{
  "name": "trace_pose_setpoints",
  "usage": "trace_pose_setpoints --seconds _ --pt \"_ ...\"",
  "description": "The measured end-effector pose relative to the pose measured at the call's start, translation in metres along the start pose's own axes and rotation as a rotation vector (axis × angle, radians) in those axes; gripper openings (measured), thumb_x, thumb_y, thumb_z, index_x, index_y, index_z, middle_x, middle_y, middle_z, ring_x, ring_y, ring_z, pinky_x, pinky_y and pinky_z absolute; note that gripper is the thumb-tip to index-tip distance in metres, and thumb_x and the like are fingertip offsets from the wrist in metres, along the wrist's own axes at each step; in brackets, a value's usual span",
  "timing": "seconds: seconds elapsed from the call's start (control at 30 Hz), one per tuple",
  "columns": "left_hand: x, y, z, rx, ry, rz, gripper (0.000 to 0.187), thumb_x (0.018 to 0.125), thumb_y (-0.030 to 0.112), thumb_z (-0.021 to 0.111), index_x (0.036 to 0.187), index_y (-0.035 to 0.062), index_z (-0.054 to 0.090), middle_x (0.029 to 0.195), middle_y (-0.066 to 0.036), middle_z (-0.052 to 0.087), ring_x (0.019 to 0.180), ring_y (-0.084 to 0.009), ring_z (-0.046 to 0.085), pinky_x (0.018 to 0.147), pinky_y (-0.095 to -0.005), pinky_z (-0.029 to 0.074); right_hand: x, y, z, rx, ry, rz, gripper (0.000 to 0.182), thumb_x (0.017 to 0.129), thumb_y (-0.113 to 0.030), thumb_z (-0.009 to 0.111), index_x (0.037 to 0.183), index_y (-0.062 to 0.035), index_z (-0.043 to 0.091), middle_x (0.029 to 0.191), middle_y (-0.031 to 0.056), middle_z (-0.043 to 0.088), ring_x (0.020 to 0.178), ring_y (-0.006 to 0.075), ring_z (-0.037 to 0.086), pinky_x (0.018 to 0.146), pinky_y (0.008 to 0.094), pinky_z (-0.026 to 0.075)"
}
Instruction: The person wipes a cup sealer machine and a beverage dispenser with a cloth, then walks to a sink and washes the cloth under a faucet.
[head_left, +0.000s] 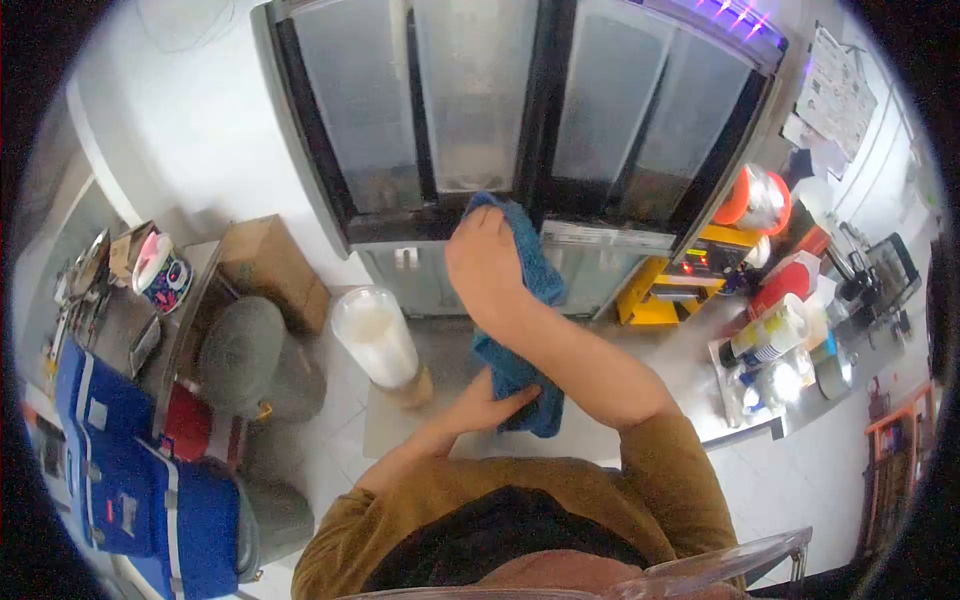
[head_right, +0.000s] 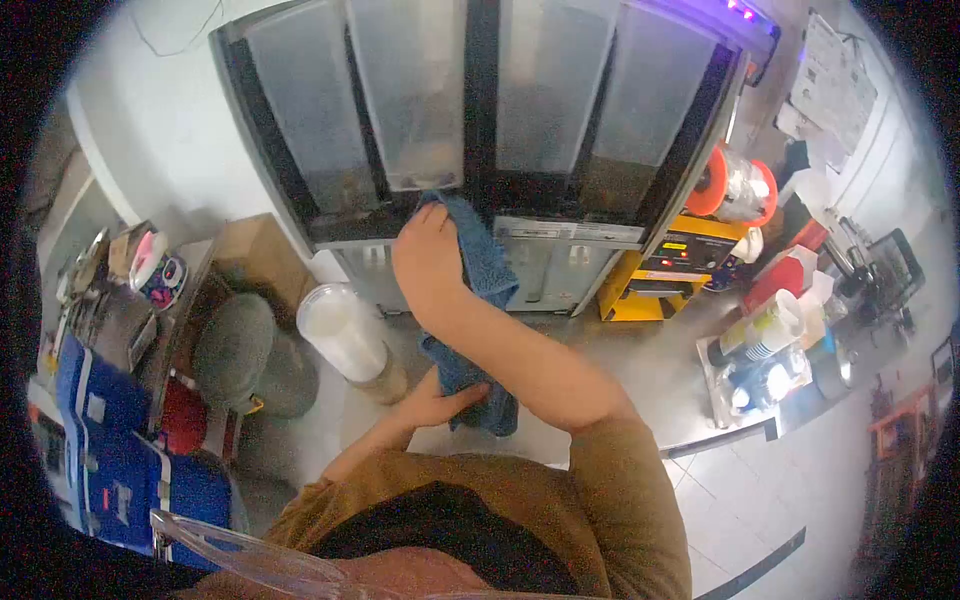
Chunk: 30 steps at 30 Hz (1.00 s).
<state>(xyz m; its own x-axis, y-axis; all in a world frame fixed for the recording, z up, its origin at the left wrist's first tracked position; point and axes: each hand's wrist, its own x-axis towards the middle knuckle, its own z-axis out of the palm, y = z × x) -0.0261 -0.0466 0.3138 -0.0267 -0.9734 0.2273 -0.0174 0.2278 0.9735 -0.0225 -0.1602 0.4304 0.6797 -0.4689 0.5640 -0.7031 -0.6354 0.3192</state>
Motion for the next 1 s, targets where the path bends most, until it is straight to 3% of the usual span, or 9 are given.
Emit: trace_pose_setpoints --seconds 0.03,0.07,0.13,0.23,0.47,0.57,0.7,0.9,1.0 --pt "-0.003 0.009 0.0 -0.017 0.019 -0.052 0.042 0.083 0.012 0.059 0.121 0.0029 0.043 0.112 -0.007 0.053 0.104 -0.0157 0.048 0.089 -0.0319 0.039 0.002 -0.004 -0.002 0.053 -0.037 -0.007 0.028 0.07 -0.012 0.051 0.091 0.0059 0.058 0.089 0.0119 0.053 0.085 0.023 0.049 0.074 0.0282 0.041" --pt "-0.006 0.015 -0.004 -0.03 0.039 -0.099 0.042 0.083 0.011 0.059 0.121 0.0029 0.042 0.112 -0.007 0.053 0.105 -0.0157 0.048 0.089 -0.0318 0.039 0.0 -0.006 0.001 0.134 0.089 -0.042 0.029 0.07 -0.011 0.051 0.093 0.0061 0.057 0.09 0.0119 0.053 0.085 0.0233 0.049 0.075 0.0291 0.042" --pt "-0.017 0.009 -0.015 0.021 0.11 -0.028 0.042 0.084 0.012 0.058 0.121 0.003 0.042 0.113 -0.007 0.053 0.104 -0.0157 0.048 0.089 -0.0316 0.039 0.0 -0.007 0.013 0.281 0.356 -0.123 0.031 0.071 -0.011 0.051 0.095 0.0066 0.056 0.091 0.0118 0.052 0.085 0.0239 0.049 0.076 0.0309 0.042" --pt "-0.03 0.002 -0.028 0.054 0.222 0.025 0.039 0.084 0.011 0.058 0.119 0.0019 0.044 0.112 -0.007 0.054 0.101 -0.0157 0.05 0.088 -0.0313 0.04 0.011 -0.026 0.019 0.575 0.438 -0.254 0.033 0.07 -0.009 0.05 0.099 0.0061 0.054 0.093 0.0128 0.052 0.087 0.0258 0.049 0.078 0.0346 0.043" --pt "-0.047 0.002 -0.05 -0.044 0.615 0.012 0.022 0.085 0.013 0.056 0.102 0.0007 0.054 0.093 -0.007 0.059 0.085 -0.0141 0.053 0.078 -0.0313 0.043 0.059 -0.067 0.016 0.808 0.305 -0.396 0.029 0.068 -0.002 0.05 0.095 0.0066 0.056 0.095 0.0158 0.054 0.093 0.0302 0.05 0.082 0.0357 0.042" --pt "-0.048 0.011 -0.047 -0.044 0.524 -0.038 0.022 0.085 0.016 0.056 0.1 -0.0002 0.055 0.09 -0.008 0.06 0.084 -0.0139 0.053 0.077 -0.0317 0.043 0.051 -0.05 0.02 0.813 0.419 -0.465 0.017 0.07 -0.008 0.05 0.082 0.003 0.056 0.088 0.0138 0.054 0.088 0.0279 0.051 0.076 0.0359 0.044" --pt "-0.048 0.004 -0.036 0.147 0.418 0.021 0.024 0.085 0.016 0.055 0.101 -0.0009 0.055 0.091 -0.009 0.061 0.083 -0.0143 0.053 0.077 -0.0322 0.044 0.029 -0.021 0.017 0.607 0.419 -0.353 0.017 0.07 -0.008 0.049 0.081 0.0025 0.056 0.091 0.0151 0.054 0.088 0.0274 0.05 0.078 0.035 0.044" --pt "-0.055 -0.002 -0.046 0.109 0.533 0.005 0.021 0.086 0.016 0.054 0.098 -0.0016 0.055 0.085 -0.007 0.06 0.079 -0.0125 0.053 0.072 -0.0295 0.045 0.06 -0.068 0.023 0.729 0.424 -0.46 0.021 0.069 -0.007 0.049 0.086 0.0042 0.057 0.089 0.0157 0.054 0.088 0.0287 0.049 0.08 0.0337 0.043" --pt "-0.058 0.011 -0.051 0.025 0.564 -0.052 0.018 0.086 0.013 0.054 0.096 -0.0012 0.056 0.084 -0.005 0.059 0.079 -0.0114 0.051 0.07 -0.028 0.044 0.061 -0.068 0.022 0.863 0.37 -0.426 0.028 0.067 0.001 0.048 0.094 0.007 0.056 0.099 0.0185 0.054 0.095 0.033 0.049 0.085 0.0361 0.041"
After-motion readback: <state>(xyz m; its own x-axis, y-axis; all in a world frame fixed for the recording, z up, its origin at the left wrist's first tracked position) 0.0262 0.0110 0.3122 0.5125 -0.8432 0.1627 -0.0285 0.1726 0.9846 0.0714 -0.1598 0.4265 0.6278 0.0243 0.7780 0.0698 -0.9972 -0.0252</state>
